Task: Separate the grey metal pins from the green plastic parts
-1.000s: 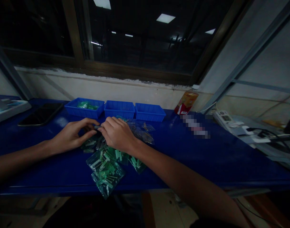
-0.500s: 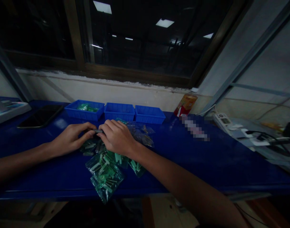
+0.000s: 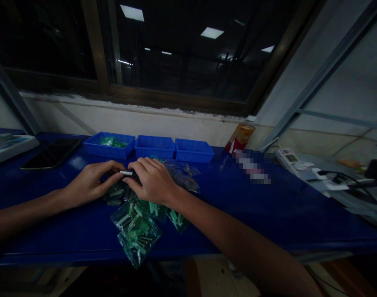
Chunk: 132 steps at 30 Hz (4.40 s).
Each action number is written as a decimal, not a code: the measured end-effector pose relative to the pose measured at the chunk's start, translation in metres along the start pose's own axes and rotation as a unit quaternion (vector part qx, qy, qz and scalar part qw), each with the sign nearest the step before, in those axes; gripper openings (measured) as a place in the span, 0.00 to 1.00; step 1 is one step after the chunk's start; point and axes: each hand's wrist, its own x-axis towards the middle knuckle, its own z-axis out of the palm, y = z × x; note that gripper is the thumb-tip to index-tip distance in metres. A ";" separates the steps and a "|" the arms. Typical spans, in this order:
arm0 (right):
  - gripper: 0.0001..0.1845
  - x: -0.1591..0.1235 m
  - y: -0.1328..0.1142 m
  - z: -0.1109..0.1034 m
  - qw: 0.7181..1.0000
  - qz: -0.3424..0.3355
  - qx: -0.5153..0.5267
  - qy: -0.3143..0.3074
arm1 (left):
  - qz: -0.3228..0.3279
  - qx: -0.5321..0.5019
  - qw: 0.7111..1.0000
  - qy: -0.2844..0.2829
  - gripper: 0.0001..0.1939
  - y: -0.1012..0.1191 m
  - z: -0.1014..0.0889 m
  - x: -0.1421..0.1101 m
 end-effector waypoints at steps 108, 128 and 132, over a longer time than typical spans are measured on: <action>0.14 0.000 -0.001 -0.001 0.999 -0.013 -0.035 0.013 | 0.032 -0.010 0.999 0.026 0.08 -0.001 0.003 0.000; 0.16 0.002 -0.001 0.002 0.998 -0.016 -0.059 0.018 | 0.027 0.023 0.999 0.031 0.10 0.001 0.001 -0.001; 0.14 0.001 -0.002 0.000 1.000 -0.005 -0.021 0.009 | 0.016 0.015 0.999 0.035 0.11 0.002 0.000 0.000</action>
